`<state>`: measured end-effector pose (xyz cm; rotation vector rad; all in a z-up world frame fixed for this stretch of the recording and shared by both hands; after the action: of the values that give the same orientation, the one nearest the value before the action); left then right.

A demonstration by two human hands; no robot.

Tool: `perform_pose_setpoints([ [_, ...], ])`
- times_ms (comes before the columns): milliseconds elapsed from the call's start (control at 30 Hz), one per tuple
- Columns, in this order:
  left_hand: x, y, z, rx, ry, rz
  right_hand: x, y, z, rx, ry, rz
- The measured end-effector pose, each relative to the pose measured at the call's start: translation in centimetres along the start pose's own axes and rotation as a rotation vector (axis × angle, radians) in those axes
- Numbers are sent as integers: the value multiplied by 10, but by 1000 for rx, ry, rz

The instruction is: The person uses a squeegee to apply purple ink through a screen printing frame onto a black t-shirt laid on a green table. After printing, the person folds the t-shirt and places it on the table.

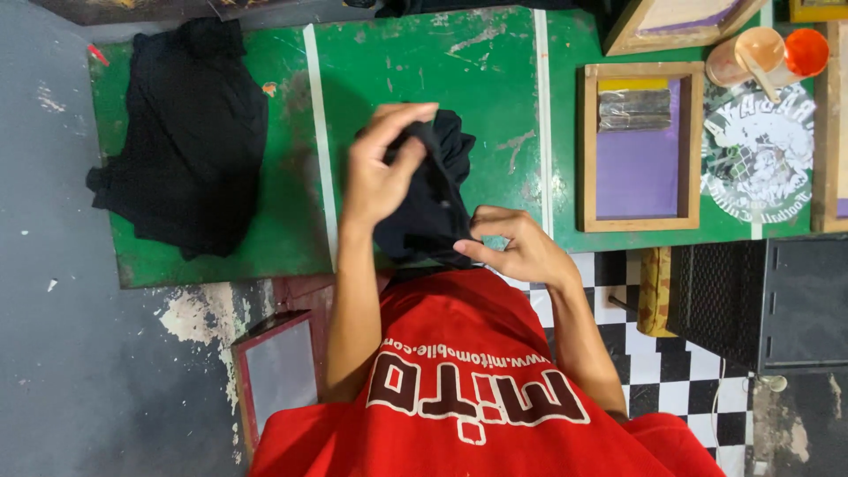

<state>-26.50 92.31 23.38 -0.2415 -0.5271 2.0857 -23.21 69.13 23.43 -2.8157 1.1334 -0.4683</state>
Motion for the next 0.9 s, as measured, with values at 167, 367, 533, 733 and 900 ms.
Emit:
perform_pose_setpoints([
  [167,5,15,6,164,-39,-75,-12,-10,77,-64,-363,105],
  [367,18,23,19,311,-11,-15,-22,-55,76,-134,-698,131],
  [533,21,7,12,241,-175,-18,-13,-83,13,-104,-292,0],
  [733,15,-12,2,338,-40,13,-8,-94,36,-122,-187,205],
  [900,15,-37,12,316,-36,86,-7,-101,35,-46,-127,402],
])
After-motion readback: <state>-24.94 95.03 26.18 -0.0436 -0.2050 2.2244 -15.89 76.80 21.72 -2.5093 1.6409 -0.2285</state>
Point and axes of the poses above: each hand's wrist, its own y-axis away from the middle knuckle, its own x-axis out of the back of the hand, z = x × y, the point moved 1 cm from there along -y, towards the middle knuckle, and after that the axes turned 12 degrees about z, right-handed, at the moved point
